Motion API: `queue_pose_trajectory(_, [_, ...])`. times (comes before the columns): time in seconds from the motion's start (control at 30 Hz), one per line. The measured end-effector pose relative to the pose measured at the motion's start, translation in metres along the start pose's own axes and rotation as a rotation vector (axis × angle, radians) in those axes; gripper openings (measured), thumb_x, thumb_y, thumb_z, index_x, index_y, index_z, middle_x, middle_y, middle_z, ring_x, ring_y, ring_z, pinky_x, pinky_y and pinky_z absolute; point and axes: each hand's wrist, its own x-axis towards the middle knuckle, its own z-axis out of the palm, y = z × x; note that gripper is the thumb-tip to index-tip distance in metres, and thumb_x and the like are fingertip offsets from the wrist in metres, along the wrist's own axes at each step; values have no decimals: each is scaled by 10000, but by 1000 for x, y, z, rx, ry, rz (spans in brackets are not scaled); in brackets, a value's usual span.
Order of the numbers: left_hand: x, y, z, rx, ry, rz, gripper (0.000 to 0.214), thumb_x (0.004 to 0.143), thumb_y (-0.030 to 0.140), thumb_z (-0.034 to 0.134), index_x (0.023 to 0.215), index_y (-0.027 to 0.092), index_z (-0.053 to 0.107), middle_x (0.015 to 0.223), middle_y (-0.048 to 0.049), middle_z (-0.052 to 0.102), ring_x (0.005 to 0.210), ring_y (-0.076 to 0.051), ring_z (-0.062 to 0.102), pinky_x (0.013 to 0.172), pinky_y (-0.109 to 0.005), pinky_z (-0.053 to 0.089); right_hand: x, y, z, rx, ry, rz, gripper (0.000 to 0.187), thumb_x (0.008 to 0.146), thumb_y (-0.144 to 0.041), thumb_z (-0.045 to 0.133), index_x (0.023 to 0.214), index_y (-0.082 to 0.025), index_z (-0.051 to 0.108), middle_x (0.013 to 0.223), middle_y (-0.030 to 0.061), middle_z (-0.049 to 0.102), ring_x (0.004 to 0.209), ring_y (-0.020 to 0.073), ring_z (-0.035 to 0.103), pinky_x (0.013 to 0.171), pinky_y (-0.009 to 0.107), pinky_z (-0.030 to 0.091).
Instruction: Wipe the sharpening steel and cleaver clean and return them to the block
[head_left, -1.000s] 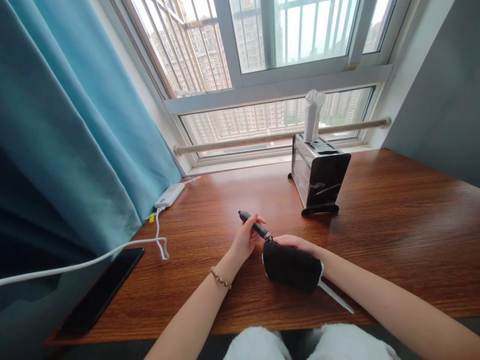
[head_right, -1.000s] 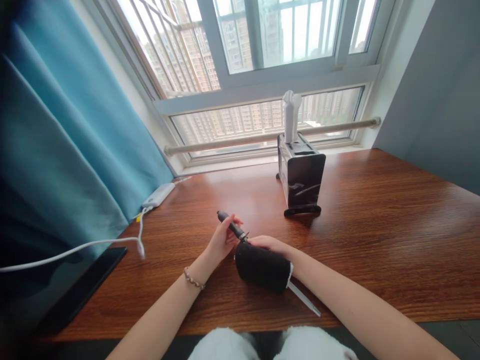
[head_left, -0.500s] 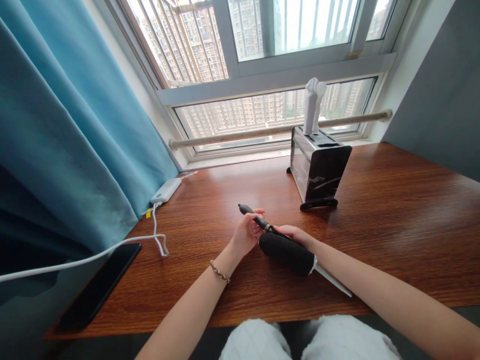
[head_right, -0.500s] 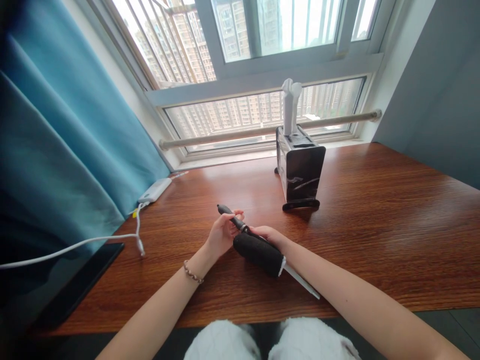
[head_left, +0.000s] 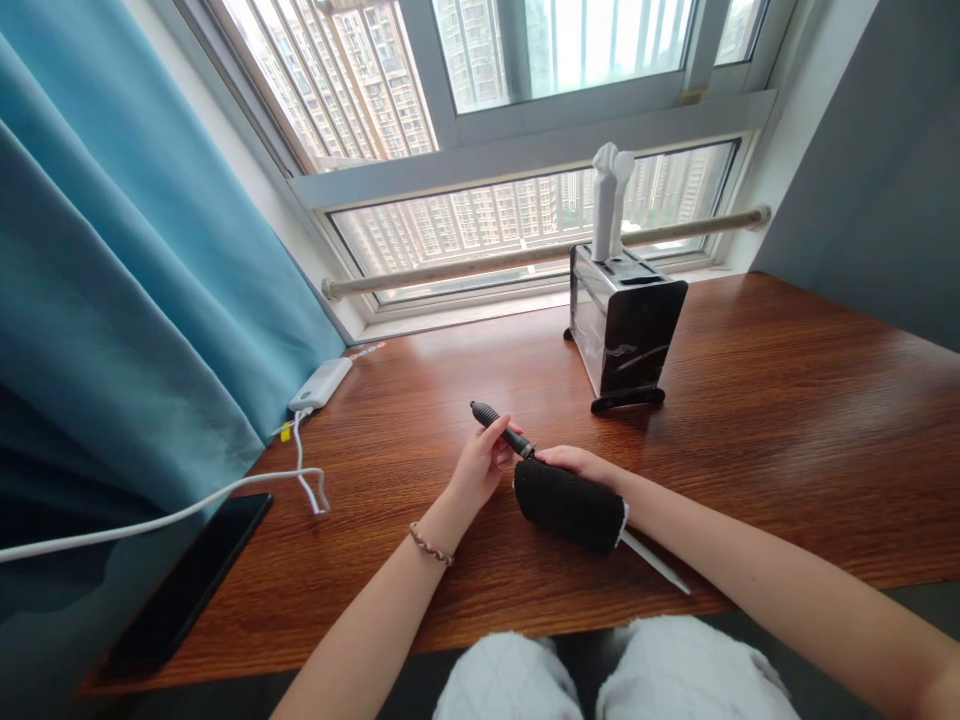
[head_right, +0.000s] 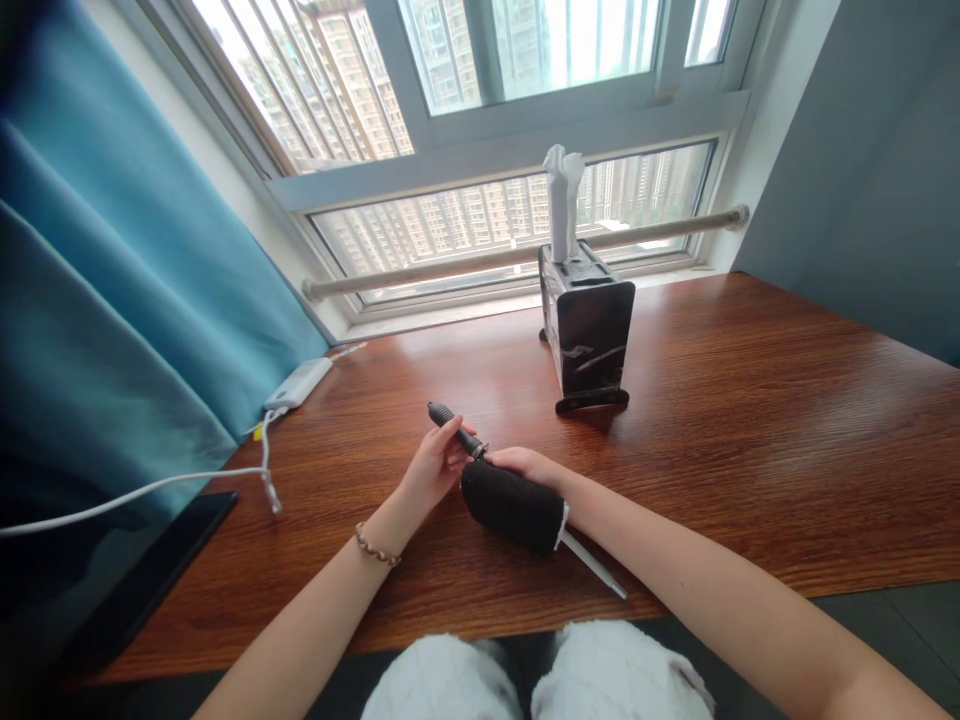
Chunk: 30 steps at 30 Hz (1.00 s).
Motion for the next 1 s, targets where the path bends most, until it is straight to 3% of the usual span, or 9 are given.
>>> queue_pose_trajectory(0.2, [3, 5, 2, 86, 143, 109, 334, 602, 385, 669, 561, 72, 558, 416, 37, 381, 332, -3, 259, 333, -160, 129, 4, 2, -5, -75, 63, -18, 248, 642, -315, 650, 690, -80, 585, 576, -12, 553, 495, 66, 452, 530, 215, 296])
queue_pose_trajectory(0.4, [10, 4, -3, 31, 274, 219, 351, 611, 416, 649, 559, 97, 514, 431, 29, 436, 320, -7, 260, 323, -158, 148, 6, 5, -2, -109, 88, -17, 330, 600, -374, 668, 739, -83, 596, 636, -3, 578, 542, 73, 473, 579, 220, 323])
queue_pose_trajectory(0.77, [17, 25, -24, -144, 419, 336, 349, 655, 418, 606, 560, 109, 476, 376, 76, 311, 299, -3, 216, 307, -134, 190, 0, 2, 1, -207, 64, 53, 284, 638, -359, 632, 721, -90, 591, 619, -2, 562, 552, 88, 474, 588, 233, 335])
queue_pose_trajectory(0.93, [22, 44, -54, -331, 752, 305, 276, 707, 373, 566, 611, 128, 481, 445, 61, 386, 333, -19, 342, 389, -149, 371, -11, -15, -8, -312, 96, 101, 273, 648, -339, 636, 685, -70, 614, 582, 8, 559, 513, 85, 453, 537, 222, 318])
queue_pose_trajectory(1.0, [24, 51, -66, -352, 809, 300, 268, 741, 374, 520, 626, 138, 468, 475, 49, 416, 378, -37, 419, 421, -156, 403, -14, -23, -12, -339, 143, 96, 276, 652, -343, 633, 670, -68, 616, 559, 10, 556, 488, 84, 444, 508, 219, 308])
